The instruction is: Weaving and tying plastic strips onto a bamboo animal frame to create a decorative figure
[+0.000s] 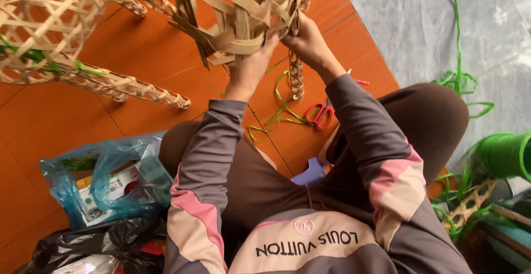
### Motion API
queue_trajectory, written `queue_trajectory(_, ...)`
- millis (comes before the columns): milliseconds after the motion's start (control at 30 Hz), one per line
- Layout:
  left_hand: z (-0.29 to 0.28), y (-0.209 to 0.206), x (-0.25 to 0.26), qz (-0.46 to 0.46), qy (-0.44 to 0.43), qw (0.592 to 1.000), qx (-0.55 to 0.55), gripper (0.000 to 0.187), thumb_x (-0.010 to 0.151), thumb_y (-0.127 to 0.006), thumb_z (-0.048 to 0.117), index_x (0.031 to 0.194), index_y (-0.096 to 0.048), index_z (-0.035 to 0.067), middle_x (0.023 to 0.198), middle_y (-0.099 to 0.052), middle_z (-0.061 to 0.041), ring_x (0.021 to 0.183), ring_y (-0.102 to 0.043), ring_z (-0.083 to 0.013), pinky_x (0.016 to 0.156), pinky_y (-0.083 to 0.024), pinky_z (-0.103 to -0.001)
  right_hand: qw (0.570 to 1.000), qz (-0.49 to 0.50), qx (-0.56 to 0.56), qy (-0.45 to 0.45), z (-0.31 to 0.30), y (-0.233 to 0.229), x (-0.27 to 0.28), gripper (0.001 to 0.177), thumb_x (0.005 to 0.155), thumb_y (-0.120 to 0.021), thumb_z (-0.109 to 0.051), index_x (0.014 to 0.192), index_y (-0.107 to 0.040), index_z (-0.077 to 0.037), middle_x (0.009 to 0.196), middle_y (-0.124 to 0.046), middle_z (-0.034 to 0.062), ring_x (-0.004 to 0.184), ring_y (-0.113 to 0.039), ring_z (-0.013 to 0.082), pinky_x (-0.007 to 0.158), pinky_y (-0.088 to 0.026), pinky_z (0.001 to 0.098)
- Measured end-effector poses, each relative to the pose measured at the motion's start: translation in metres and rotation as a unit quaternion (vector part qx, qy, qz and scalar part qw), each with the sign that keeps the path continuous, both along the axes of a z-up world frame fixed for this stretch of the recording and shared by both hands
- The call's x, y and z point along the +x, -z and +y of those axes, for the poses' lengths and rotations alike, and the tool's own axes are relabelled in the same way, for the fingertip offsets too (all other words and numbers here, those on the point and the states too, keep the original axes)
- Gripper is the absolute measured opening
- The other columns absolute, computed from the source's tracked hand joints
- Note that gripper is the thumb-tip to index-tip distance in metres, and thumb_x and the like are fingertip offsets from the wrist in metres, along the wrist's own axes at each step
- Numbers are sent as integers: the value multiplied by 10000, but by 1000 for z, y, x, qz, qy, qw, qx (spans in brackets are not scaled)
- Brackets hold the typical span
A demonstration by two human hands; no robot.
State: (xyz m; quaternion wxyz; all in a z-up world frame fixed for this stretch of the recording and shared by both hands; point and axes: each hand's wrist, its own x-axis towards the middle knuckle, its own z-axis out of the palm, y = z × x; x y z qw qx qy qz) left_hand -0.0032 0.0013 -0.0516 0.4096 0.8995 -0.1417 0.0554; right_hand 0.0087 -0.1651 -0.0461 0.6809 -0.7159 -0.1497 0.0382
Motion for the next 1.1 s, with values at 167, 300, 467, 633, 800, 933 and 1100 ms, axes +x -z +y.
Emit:
queue_trajectory(167, 8, 38, 12, -401, -15, 761, 510, 375, 998, -594, 212, 1369, -586, 267, 1284, -555, -243, 1151, -502, -489, 1000, -375, -616, 991, 29, -55, 119, 8, 9, -12, 495, 827, -699, 63, 1252, -469, -45, 1142, -584, 102, 941, -617, 197, 847, -560, 317)
queue_trajectory(300, 6, 35, 19, -394, -12, 813, 429, 150, 1003, -625, 319, 1107, -667, 221, 1163, -580, -231, 1061, -516, -450, 927, -412, -588, 977, 82, -37, 194, 13, 57, -5, 198, 846, -736, -101, 943, -572, -152, 744, -408, -68, 661, -332, 86, 603, -332, 236)
queue_trajectory(467, 12, 12, 19, -196, -38, 976, 86, 515, 846, -770, 296, 1205, -601, -32, 1289, -589, -218, 1254, -473, -379, 1163, -273, -442, 989, 50, -19, 140, 1, 60, 6, 374, 774, -616, 38, 1113, -631, -119, 984, -659, -86, 854, -532, 16, 784, -447, 184)
queue_trajectory(633, 1, -11, 13, -228, -52, 972, 20, 315, 780, -764, 278, 941, -626, 46, 948, -647, -123, 945, -605, -353, 942, -416, -506, 991, 68, -17, 112, 10, 56, 0, 246, 755, -697, 2, 949, -612, -124, 747, -570, -74, 629, -471, 30, 575, -392, 186)
queue_trajectory(800, 9, -31, 17, -462, -26, 843, 274, 154, 676, -784, 175, 720, -673, 76, 705, -613, -139, 741, -666, -365, 748, -513, -523, 987, 102, 18, 123, 16, 72, 4, 193, 728, -754, -30, 764, -598, -138, 617, -585, -46, 580, -556, 28, 558, -442, 180)
queue_trajectory(933, 7, 1, 16, -444, -31, 854, 269, 174, 658, -776, 178, 687, -651, 61, 674, -612, -153, 712, -654, -371, 739, -494, -477, 986, 108, 21, 127, 17, 66, 0, 179, 743, -740, -27, 784, -592, -117, 638, -592, -27, 595, -560, 46, 557, -442, 192)
queue_trajectory(1100, 9, 37, 18, -381, -46, 899, 210, 186, 670, -766, 177, 669, -631, 48, 659, -615, -159, 680, -640, -369, 749, -492, -455, 985, 96, 18, 140, 22, 54, -5, 181, 758, -748, -25, 819, -600, -108, 675, -601, -10, 630, -570, 62, 594, -458, 204)
